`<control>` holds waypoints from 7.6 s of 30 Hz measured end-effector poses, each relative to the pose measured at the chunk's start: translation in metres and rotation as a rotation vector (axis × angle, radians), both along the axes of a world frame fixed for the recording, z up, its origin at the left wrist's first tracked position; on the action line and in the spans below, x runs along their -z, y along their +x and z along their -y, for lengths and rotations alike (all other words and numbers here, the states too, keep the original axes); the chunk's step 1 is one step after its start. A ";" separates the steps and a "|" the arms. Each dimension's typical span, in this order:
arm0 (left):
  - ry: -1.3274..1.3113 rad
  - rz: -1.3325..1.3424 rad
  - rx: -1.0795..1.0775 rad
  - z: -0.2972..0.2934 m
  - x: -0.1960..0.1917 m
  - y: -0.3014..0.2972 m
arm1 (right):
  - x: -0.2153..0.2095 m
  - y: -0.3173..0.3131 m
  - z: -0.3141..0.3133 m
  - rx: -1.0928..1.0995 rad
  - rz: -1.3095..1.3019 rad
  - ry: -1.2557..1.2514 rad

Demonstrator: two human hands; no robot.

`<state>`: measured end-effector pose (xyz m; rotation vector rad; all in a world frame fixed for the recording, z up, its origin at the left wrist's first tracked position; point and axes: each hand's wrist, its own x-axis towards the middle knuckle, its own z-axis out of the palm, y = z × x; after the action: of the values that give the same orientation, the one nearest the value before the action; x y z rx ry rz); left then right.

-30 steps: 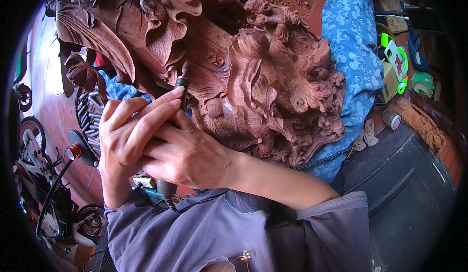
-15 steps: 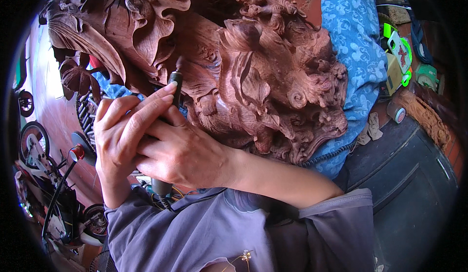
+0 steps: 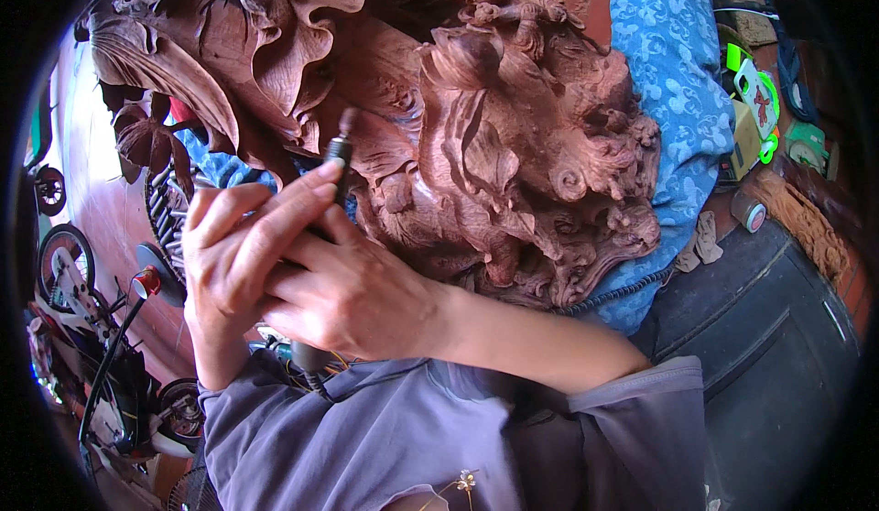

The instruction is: The person carves a large wooden sculpture resting on their lap, using a chisel and mallet for rough shaping and a rotary power tool for detailed refinement. They switch between tools and adjust their position to reach different areas of the intricate surface.

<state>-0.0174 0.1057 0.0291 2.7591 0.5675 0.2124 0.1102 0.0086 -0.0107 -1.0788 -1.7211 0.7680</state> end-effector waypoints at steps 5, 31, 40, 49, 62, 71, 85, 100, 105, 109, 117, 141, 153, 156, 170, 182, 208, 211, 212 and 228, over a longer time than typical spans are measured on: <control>-0.045 -0.015 0.040 0.002 0.003 0.003 | -0.005 0.000 0.008 0.060 0.089 -0.064; -0.124 -0.092 -0.031 0.008 -0.004 0.013 | 0.007 0.005 0.007 0.039 0.066 -0.013; 0.070 0.011 -0.059 0.003 0.005 0.004 | 0.010 0.012 -0.009 -0.067 0.023 0.059; 0.073 0.005 -0.058 0.000 0.008 0.004 | 0.012 0.012 -0.012 -0.047 -0.008 0.063; 0.068 0.027 -0.094 0.005 0.006 0.000 | 0.006 0.009 -0.012 -0.062 0.070 0.073; -0.022 0.058 -0.043 0.013 0.011 0.002 | -0.007 0.016 0.007 -0.072 0.161 -0.050; -0.096 0.059 -0.116 0.023 0.007 0.005 | -0.008 0.022 0.008 -0.165 0.233 -0.041; -0.097 0.099 -0.084 0.028 0.011 0.012 | -0.015 0.027 0.012 -0.136 0.267 -0.057; -0.082 0.046 -0.152 0.018 0.006 0.005 | -0.004 0.012 0.002 -0.082 0.168 -0.015; 0.065 0.097 -0.130 0.015 0.011 0.000 | -0.001 0.008 -0.004 -0.099 0.131 0.002; -0.049 0.073 -0.041 0.024 0.017 0.000 | -0.005 0.012 0.015 -0.070 0.270 -0.047; -0.053 0.082 -0.009 0.021 0.019 -0.004 | -0.009 0.004 0.017 -0.051 0.322 -0.087; -0.124 0.137 -0.011 0.019 0.020 -0.002 | -0.015 0.008 0.014 -0.078 0.344 -0.097; -0.159 0.159 -0.003 0.020 0.020 -0.002 | -0.020 0.006 0.019 -0.076 0.404 -0.120; -0.187 0.149 0.043 0.016 0.020 -0.004 | -0.020 0.004 0.020 -0.082 0.416 -0.136; -0.128 0.077 0.040 0.016 0.016 -0.011 | -0.018 -0.003 0.019 -0.072 0.417 -0.108; -0.170 0.084 0.021 0.014 0.015 -0.006 | -0.015 0.001 0.016 -0.085 0.317 -0.147; -0.143 0.092 -0.022 0.015 0.015 -0.008 | -0.013 -0.002 0.012 -0.075 0.348 -0.079; -0.143 0.089 -0.006 0.015 0.015 -0.009 | -0.014 -0.002 0.013 -0.073 0.364 -0.099; -0.057 0.019 0.039 0.016 0.014 -0.002 | -0.009 0.006 0.017 -0.020 0.333 -0.082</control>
<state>-0.0194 0.0896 0.0152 2.7079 0.5061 0.2098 0.1157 -0.0087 -0.0013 -1.3041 -1.9946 0.7061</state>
